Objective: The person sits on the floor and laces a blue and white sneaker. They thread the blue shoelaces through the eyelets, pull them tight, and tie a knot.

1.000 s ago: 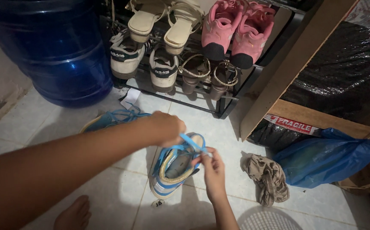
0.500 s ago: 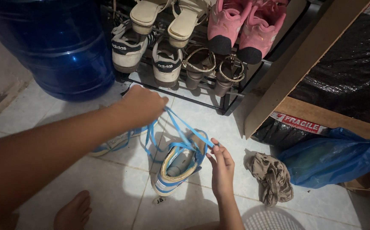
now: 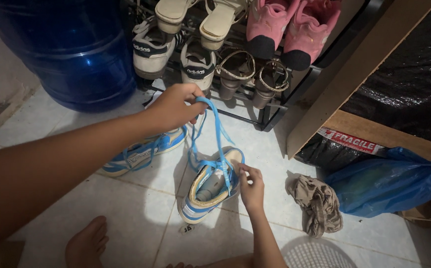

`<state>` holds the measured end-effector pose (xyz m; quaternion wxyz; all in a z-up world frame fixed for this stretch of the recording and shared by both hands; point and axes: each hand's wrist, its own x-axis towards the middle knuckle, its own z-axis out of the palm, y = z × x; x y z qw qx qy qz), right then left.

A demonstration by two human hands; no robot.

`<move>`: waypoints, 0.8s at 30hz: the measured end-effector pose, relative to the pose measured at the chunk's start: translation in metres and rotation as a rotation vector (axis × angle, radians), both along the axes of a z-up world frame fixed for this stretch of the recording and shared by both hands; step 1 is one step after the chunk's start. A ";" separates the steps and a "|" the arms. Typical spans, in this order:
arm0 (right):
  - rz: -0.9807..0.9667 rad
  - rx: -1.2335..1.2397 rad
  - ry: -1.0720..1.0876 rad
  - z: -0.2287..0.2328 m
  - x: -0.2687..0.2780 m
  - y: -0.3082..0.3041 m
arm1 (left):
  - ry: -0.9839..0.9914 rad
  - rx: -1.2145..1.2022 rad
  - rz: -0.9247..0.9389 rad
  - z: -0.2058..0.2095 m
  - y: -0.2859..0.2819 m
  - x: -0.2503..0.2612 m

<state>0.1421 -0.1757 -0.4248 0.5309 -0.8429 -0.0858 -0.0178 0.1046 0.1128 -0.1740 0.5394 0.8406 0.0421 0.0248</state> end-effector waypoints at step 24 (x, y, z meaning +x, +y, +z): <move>0.536 0.255 -0.028 0.137 -0.025 0.036 | -0.163 0.624 -0.328 -0.010 -0.027 -0.014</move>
